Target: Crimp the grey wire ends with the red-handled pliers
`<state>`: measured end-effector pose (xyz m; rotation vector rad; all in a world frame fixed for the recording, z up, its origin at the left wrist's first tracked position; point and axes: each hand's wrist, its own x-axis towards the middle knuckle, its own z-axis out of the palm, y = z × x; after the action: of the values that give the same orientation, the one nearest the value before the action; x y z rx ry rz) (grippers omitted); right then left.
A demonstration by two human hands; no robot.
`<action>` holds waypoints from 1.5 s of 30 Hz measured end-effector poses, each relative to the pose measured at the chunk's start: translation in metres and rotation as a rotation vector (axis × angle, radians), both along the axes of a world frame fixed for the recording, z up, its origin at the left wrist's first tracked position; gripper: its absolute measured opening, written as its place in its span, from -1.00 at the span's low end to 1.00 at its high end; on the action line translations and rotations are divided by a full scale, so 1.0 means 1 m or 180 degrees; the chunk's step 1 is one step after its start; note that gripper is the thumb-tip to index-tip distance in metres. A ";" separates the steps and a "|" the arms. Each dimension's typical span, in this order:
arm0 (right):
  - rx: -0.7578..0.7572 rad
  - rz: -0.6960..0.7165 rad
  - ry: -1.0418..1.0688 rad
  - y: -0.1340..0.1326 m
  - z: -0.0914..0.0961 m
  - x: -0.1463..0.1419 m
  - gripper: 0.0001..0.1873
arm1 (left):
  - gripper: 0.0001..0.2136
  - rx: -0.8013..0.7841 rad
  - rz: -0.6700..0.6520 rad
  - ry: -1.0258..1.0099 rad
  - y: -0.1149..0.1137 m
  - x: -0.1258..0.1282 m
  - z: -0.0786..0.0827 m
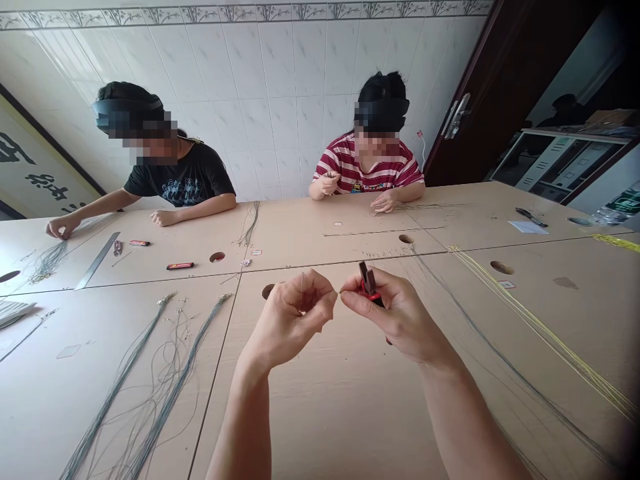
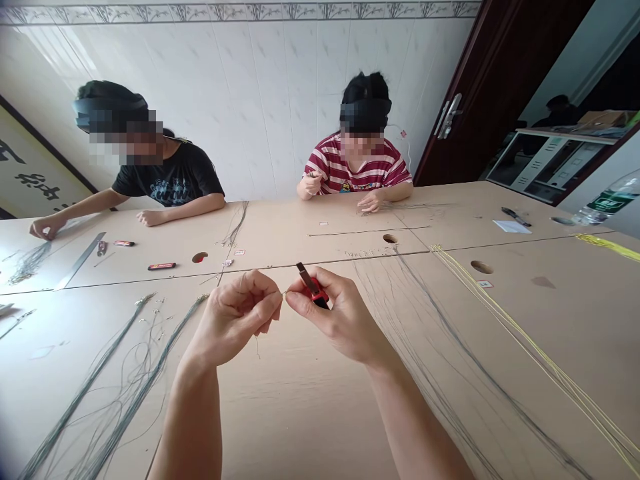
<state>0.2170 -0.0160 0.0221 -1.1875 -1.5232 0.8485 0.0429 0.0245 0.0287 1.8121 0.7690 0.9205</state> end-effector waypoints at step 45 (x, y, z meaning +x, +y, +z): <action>0.2234 -0.0343 -0.1190 0.008 -0.016 -0.002 -0.80 | -0.86 -0.0330 -0.0257 -0.0489 0.006 -0.011 -0.005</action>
<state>0.2151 -0.0077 0.0059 -0.9060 -1.8219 -0.0177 0.0319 0.0305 0.0240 1.6496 0.6310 0.9377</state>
